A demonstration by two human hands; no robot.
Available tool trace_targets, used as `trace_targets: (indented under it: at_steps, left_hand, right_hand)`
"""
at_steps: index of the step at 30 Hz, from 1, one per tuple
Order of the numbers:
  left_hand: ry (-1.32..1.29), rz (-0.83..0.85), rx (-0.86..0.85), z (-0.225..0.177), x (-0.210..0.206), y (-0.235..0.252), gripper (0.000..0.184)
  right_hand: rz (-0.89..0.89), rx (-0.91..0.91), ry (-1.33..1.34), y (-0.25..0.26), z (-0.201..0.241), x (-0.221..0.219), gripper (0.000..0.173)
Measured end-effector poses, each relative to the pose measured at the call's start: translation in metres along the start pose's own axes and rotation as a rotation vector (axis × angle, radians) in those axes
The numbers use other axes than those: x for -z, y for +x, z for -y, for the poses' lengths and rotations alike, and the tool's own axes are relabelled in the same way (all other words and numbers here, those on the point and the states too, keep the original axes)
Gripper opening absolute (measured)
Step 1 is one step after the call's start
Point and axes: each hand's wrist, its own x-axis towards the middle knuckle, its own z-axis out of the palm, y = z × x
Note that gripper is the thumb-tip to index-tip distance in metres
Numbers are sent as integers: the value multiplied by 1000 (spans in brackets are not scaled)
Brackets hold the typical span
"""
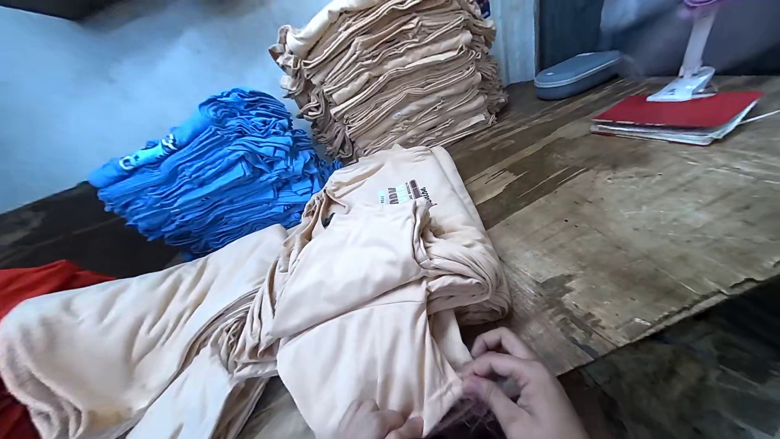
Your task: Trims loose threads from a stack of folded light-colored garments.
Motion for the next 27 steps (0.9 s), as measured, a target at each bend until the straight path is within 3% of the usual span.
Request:
trace_targets:
  at_steps: [3,7,10,14,20,24,27]
  left_hand:
    - [21,133,87,-2,7,5,10]
    - [-32,212,168,-25,21,31,35]
    - [151,138,110,-44,25,52,25]
    - [374,183,54,-59,12,75,21]
    - [406,105,26,-51,-2,74,14]
    - [295,166,158,-53,-1,47,36]
    - [197,137,171,-40,-5,30,7]
  right_hand:
    - [-63,-19,-27,-4,2,10,12]
    - [-136,5,-71,-6,6,10,12]
    - [-226,65,-49,-6,6,6,9]
    - [-300,140,-81,-4,6,3,7]
    - [-311,145,-234,-9,2,9,8]
    - [-260,157,-412,-17,-2,21,29]
    - [-207,261,-300,-17,-2,10,42]
